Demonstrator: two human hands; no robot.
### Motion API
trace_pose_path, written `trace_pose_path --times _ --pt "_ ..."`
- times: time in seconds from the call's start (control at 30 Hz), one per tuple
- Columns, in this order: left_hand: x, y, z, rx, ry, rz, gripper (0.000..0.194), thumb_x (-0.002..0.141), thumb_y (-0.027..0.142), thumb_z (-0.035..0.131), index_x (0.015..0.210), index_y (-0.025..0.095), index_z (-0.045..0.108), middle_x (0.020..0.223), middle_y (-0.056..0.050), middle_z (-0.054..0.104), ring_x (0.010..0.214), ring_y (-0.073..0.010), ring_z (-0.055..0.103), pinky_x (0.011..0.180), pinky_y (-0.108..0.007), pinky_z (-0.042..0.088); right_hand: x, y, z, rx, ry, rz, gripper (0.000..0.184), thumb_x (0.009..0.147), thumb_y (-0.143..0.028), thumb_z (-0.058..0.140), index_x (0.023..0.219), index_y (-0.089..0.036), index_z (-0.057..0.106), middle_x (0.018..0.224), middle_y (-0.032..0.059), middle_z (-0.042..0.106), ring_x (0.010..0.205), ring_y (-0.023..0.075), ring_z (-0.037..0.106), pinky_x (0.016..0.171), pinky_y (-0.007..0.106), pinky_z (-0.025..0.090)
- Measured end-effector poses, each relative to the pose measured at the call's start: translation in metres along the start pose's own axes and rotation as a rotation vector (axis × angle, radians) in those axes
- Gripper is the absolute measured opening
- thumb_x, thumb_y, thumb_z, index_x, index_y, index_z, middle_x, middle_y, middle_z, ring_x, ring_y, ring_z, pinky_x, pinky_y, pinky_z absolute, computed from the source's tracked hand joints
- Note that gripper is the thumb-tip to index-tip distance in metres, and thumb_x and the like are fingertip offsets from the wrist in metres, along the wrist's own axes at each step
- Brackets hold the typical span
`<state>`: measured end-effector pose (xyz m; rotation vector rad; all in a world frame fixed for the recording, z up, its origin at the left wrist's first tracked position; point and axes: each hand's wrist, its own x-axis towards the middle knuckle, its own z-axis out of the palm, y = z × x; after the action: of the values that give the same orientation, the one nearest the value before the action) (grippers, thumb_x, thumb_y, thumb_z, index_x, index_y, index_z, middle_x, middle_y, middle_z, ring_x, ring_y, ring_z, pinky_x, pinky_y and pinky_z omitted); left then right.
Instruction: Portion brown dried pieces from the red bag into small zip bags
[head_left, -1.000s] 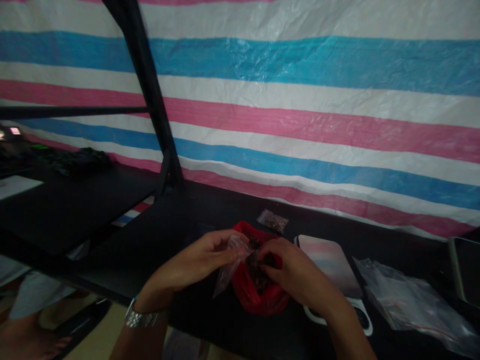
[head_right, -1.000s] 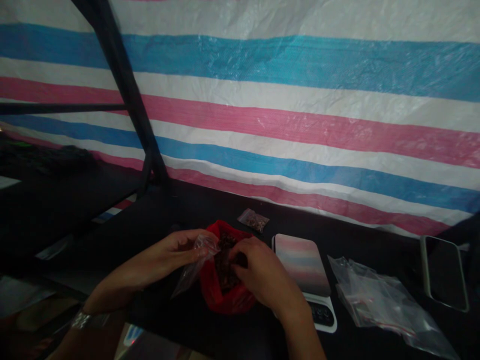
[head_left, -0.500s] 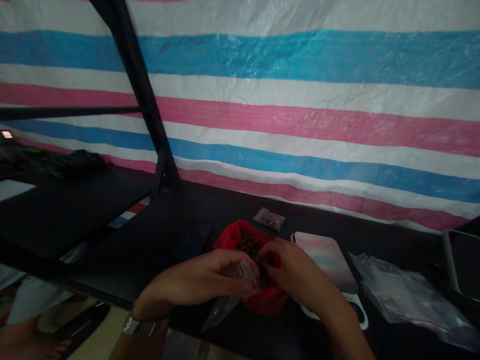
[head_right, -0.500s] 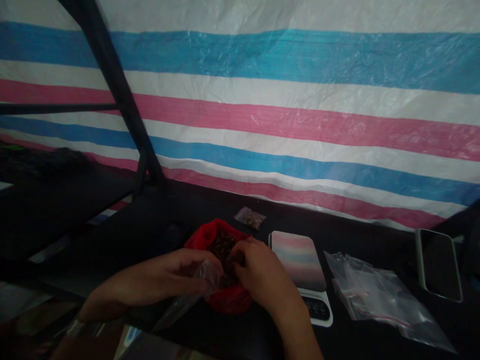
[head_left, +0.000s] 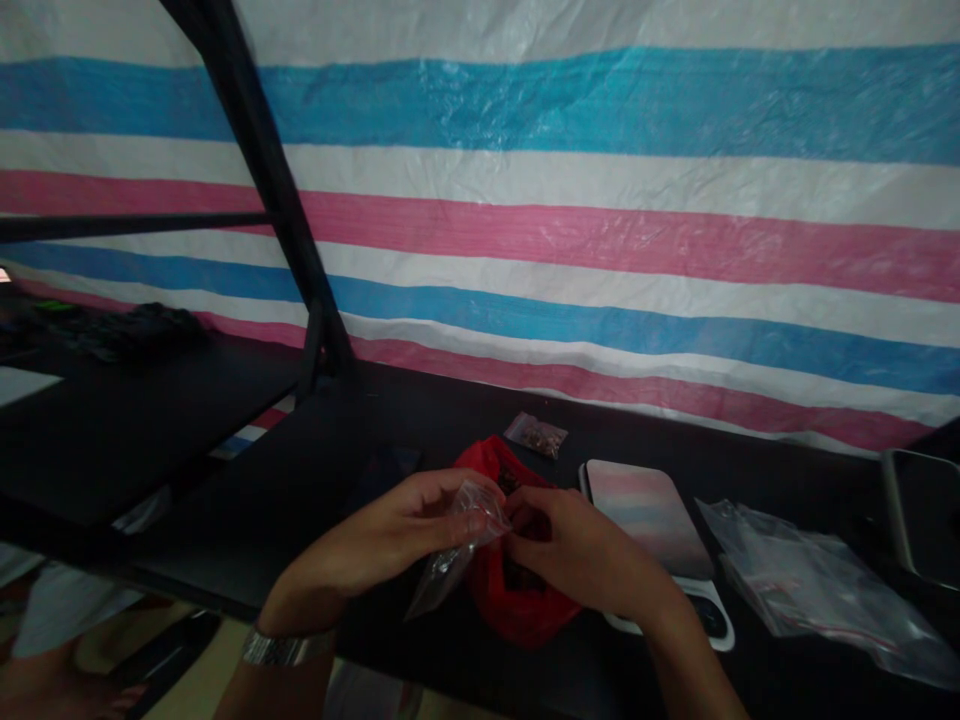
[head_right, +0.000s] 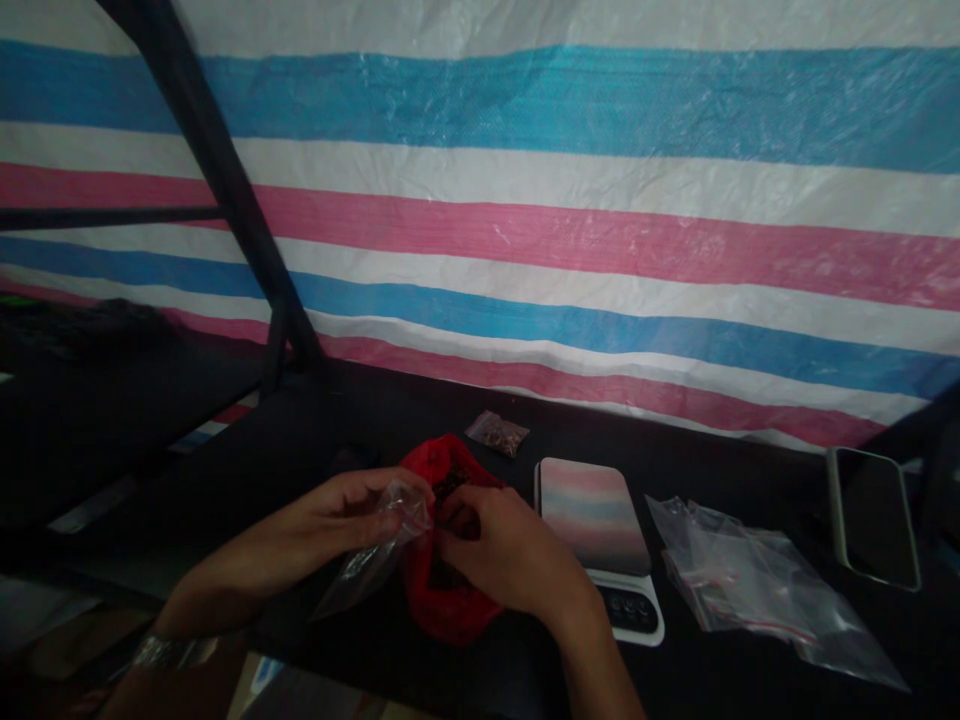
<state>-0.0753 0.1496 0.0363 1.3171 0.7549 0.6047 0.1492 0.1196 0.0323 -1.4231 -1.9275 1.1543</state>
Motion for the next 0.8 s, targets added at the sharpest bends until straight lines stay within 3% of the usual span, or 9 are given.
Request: trace_pose_path --times 0.13,0.27,0.5,0.6,0.8 --pt "-0.005 0.002 -0.006 0.028 0.048 0.015 0.041 0.085 0.054 0.084 0.113 0.024 0.082 0.108 -0.008 0.079 0.101 -0.0237 0.07 0.091 -0.034 0.055 0.001 0.001 -0.003 0.102 -0.042 0.037 0.022 0.093 -0.019 0.065 0.11 -0.019 0.077 0.093 0.0023 0.081 0.082 0.0166 0.074 0.069 0.024 0.052" --pt "-0.012 0.007 -0.012 0.097 0.002 0.057 0.032 0.091 0.049 0.08 0.111 0.024 0.08 0.109 -0.006 0.079 0.104 -0.0231 0.07 0.095 -0.034 0.054 -0.001 0.011 -0.013 0.162 -0.007 0.065 0.02 0.098 -0.026 0.062 0.112 -0.02 0.075 0.088 0.0018 0.079 0.073 0.0145 0.07 0.059 0.022 0.047" --pt "-0.005 0.015 0.011 0.321 0.103 0.069 0.025 0.093 0.039 0.076 0.114 0.025 0.075 0.11 -0.001 0.078 0.1 -0.0216 0.07 0.089 -0.032 0.054 -0.003 0.006 -0.028 0.338 0.261 -0.048 0.027 0.094 -0.043 0.068 0.112 -0.023 0.071 0.098 0.004 0.08 0.092 0.0201 0.077 0.079 0.03 0.06" --pt "0.003 0.015 0.022 0.336 0.193 0.079 0.033 0.089 0.037 0.078 0.12 0.027 0.075 0.113 -0.003 0.079 0.101 -0.0246 0.071 0.089 -0.034 0.055 -0.004 -0.007 -0.026 0.318 0.357 -0.118 0.024 0.09 -0.037 0.071 0.11 -0.023 0.07 0.103 0.0045 0.08 0.088 0.0187 0.076 0.078 0.03 0.061" --pt "0.015 0.009 0.026 0.384 0.37 0.135 0.046 0.083 0.04 0.082 0.127 0.027 0.074 0.125 -0.007 0.076 0.119 -0.032 0.068 0.107 -0.045 0.049 -0.006 -0.027 -0.01 0.136 0.539 -0.231 0.027 0.087 -0.022 0.071 0.113 -0.027 0.073 0.106 0.003 0.079 0.088 0.0181 0.074 0.084 0.031 0.061"
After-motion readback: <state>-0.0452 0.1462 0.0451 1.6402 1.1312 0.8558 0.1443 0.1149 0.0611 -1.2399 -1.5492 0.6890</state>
